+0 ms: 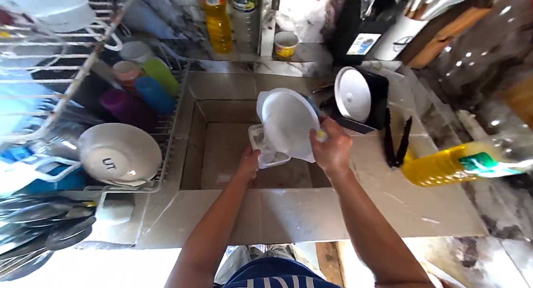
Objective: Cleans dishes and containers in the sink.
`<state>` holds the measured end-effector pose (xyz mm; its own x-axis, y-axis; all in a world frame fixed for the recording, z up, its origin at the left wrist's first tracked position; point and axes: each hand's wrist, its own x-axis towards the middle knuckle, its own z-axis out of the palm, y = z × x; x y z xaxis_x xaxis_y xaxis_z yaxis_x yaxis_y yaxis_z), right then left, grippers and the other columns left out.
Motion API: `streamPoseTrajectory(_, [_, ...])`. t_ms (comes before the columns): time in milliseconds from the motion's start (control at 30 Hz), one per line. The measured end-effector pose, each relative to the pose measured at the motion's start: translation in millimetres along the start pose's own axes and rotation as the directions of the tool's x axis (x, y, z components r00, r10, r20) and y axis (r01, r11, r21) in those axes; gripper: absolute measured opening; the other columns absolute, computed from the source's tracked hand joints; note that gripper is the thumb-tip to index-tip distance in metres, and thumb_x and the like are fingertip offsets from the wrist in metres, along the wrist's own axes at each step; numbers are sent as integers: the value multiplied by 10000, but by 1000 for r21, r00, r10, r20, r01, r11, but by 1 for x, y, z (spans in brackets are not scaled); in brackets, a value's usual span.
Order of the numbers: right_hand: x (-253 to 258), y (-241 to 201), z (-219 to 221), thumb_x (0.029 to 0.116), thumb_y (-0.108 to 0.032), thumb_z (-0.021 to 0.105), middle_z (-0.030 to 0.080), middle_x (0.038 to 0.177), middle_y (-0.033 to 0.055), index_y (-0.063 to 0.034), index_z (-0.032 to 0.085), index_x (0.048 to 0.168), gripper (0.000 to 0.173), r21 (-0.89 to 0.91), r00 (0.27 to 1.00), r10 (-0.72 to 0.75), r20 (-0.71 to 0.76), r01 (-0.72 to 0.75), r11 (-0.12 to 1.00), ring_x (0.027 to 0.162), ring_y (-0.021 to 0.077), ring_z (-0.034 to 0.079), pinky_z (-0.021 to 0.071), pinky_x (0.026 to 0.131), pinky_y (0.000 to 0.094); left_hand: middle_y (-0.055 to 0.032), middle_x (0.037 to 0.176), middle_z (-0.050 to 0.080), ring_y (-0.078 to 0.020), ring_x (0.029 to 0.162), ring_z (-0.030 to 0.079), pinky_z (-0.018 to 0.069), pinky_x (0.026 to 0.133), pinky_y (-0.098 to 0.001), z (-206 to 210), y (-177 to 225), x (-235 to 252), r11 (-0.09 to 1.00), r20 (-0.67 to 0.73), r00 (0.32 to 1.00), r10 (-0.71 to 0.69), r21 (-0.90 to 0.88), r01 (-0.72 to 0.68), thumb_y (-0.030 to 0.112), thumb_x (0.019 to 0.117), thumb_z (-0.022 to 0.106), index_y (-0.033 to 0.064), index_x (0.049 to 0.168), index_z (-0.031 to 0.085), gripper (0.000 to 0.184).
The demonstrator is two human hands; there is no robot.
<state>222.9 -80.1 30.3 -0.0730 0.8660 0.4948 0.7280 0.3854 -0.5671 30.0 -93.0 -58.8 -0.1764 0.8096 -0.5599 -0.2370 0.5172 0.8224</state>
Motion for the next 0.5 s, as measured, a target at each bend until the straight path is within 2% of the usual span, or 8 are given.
streamPoseTrajectory(100, [0,-7,28,916,-43,669,675,1254,299,90,719,1085,221,-35,977,-208,-40,207,978,1104,467,695,568,898,593,-252,1361,525,-291,1069,597,526,874,-406,-15,9,1,1000,-43,999,10,13,-10,142,1116,389,106,1595,266,496])
streamPoseTrajectory(200, [-3,-9,46,889,-40,661,694,1229,285,68,724,955,142,-114,898,-427,-104,415,902,1030,453,725,604,814,538,-257,1379,520,-310,1104,597,522,907,-432,-27,7,7,999,-58,998,3,44,0,149,1118,384,96,1580,287,475])
streamPoseTrajectory(267, [-5,-7,51,889,-44,656,694,1240,276,45,712,898,105,-140,868,-478,-133,461,876,1027,449,726,605,805,518,-268,1415,501,-332,1180,581,506,969,-458,-34,2,11,999,-76,997,-11,37,14,123,1115,374,66,1574,289,470])
streamPoseTrajectory(300, [-6,-5,50,892,-46,655,694,1240,277,52,711,899,114,-128,880,-451,-150,436,891,1025,448,728,606,809,520,-274,1424,497,-339,1208,568,491,994,-465,-37,0,12,999,-98,995,-21,39,25,114,1114,375,44,1564,301,461])
streamPoseTrajectory(333, [-9,-2,46,904,-49,652,691,1246,279,77,715,938,144,-90,917,-369,-153,359,929,1029,448,727,601,823,537,-280,1436,491,-347,1233,555,476,1015,-472,-40,-1,14,997,-123,992,-35,65,44,116,1114,382,27,1560,312,460])
streamPoseTrajectory(400, [-15,3,26,950,-99,670,700,1239,249,104,692,1155,289,52,995,-6,-99,11,999,1083,405,713,564,917,564,-295,1454,476,-369,1278,525,446,1050,-486,-49,3,15,973,-174,982,-67,207,103,120,1109,412,-19,1534,351,451])
streamPoseTrajectory(433, [-17,7,12,950,-120,696,721,1166,218,67,677,1228,335,152,969,238,-70,-226,962,1037,354,711,546,908,552,-305,1458,474,-377,1297,514,427,1071,-484,-55,6,15,939,-195,978,-70,318,130,126,1104,436,-55,1502,388,440])
streamPoseTrajectory(500, [-27,34,-16,909,-96,736,665,892,129,10,665,1096,226,337,799,599,-62,-548,766,794,217,632,523,739,442,-320,1465,471,-399,1338,497,404,1110,-495,-64,5,22,837,-203,978,-43,528,146,131,1090,473,-93,1471,419,445])
